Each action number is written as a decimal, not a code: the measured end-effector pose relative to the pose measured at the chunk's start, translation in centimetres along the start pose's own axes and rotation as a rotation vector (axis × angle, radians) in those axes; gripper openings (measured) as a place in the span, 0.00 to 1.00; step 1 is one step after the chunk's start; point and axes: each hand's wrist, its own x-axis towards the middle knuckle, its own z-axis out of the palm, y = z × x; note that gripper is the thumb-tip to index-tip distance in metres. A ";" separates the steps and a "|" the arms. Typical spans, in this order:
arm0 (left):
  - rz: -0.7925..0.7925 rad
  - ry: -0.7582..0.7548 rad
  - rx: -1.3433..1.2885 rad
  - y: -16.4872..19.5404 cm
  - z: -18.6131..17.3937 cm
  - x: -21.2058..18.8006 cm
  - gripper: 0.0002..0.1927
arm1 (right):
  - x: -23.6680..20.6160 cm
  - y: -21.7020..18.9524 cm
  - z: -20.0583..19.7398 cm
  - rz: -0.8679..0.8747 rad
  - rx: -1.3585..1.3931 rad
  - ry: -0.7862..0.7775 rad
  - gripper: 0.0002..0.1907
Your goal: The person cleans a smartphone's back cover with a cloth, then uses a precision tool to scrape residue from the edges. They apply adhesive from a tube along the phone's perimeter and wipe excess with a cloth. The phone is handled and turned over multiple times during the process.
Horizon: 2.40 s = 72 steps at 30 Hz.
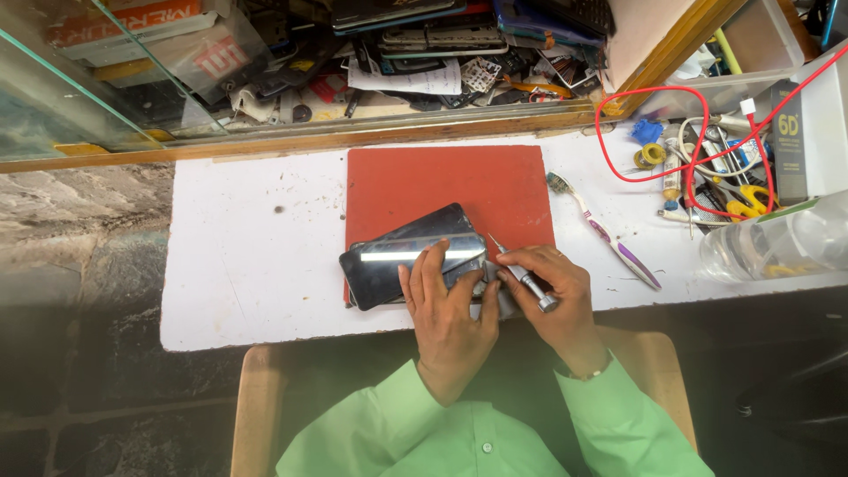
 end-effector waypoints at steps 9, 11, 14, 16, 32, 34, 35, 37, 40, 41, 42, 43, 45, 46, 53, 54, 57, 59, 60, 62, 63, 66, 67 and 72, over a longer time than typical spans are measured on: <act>0.013 0.034 0.047 -0.1 0.2 0.7 0.06 | -2.3 0.6 -1.2 0.100 0.315 0.127 0.15; 0.019 0.035 0.046 -0.1 0.2 0.7 0.06 | -2.5 1.4 -0.9 0.111 0.432 0.059 0.14; 0.024 0.040 0.048 -0.1 0.3 0.6 0.06 | -2.7 2.0 -0.5 0.123 0.319 0.081 0.15; 0.021 0.042 0.051 -0.2 0.2 0.6 0.05 | -2.7 2.2 -0.5 0.114 0.297 0.067 0.15; 0.033 0.057 0.029 -0.8 0.7 0.4 0.06 | -1.0 0.8 -1.1 0.128 0.176 -0.019 0.15; 0.035 0.068 0.032 -0.8 0.8 0.2 0.07 | -1.2 0.5 -0.9 0.193 0.109 -0.007 0.15; 0.036 0.075 0.032 -0.8 0.8 0.2 0.08 | -1.3 0.4 -0.9 0.227 0.075 0.000 0.16; 0.039 0.085 0.040 -0.9 0.9 0.1 0.08 | -1.3 0.6 -0.5 0.148 0.118 0.029 0.15; 0.048 0.089 0.051 -1.0 0.9 0.0 0.08 | -1.4 1.1 -0.2 0.080 0.161 0.043 0.14; 0.050 0.087 0.049 -1.0 0.9 0.0 0.08 | -1.5 1.2 -0.2 0.069 0.169 0.042 0.14; 0.054 0.085 0.047 -1.0 1.0 0.0 0.08 | -1.5 1.3 -0.2 0.083 0.170 0.044 0.14; 0.053 0.088 0.046 -1.0 1.0 0.0 0.08 | -1.6 1.4 -0.2 0.098 0.171 0.049 0.14; 0.053 0.098 0.046 -1.0 1.0 0.0 0.08 | -1.6 1.7 -0.3 0.111 0.151 0.048 0.14; 0.052 0.095 0.046 -1.0 1.0 0.0 0.07 | -1.6 1.7 -0.3 0.112 0.132 0.039 0.14; 0.073 0.080 0.027 -1.3 0.8 -0.2 0.05 | -2.0 1.9 -0.2 0.148 0.294 0.039 0.13; 0.076 0.080 0.018 -1.3 0.8 -0.2 0.05 | -2.1 1.9 -0.1 0.170 0.319 0.053 0.13; 0.106 0.085 0.013 -1.6 0.8 -0.3 0.05 | -2.4 1.8 0.0 0.223 0.358 0.081 0.13; 0.115 0.077 0.009 -1.7 0.8 -0.3 0.04 | -2.5 1.7 -0.1 0.229 0.338 0.079 0.13; 0.118 0.075 0.009 -1.7 0.8 -0.3 0.04 | -2.5 1.7 -0.1 0.232 0.331 0.076 0.14; 0.128 0.063 0.009 -1.8 0.8 -0.4 0.04 | -2.4 1.5 0.0 0.232 0.317 0.070 0.14; 0.132 0.057 0.009 -1.8 0.8 -0.4 0.04 | -2.3 1.4 0.0 0.225 0.300 0.066 0.14; 0.136 0.066 -0.008 -1.7 0.8 -0.4 0.04 | -2.1 1.2 0.0 0.189 0.245 0.054 0.13; 0.126 0.061 -0.007 -1.7 0.8 -0.4 0.04 | -2.0 1.1 -0.1 0.162 0.225 0.049 0.13; 0.100 0.049 -0.006 -1.6 0.6 -0.3 0.09 | -1.9 1.0 -0.1 0.163 0.181 0.051 0.13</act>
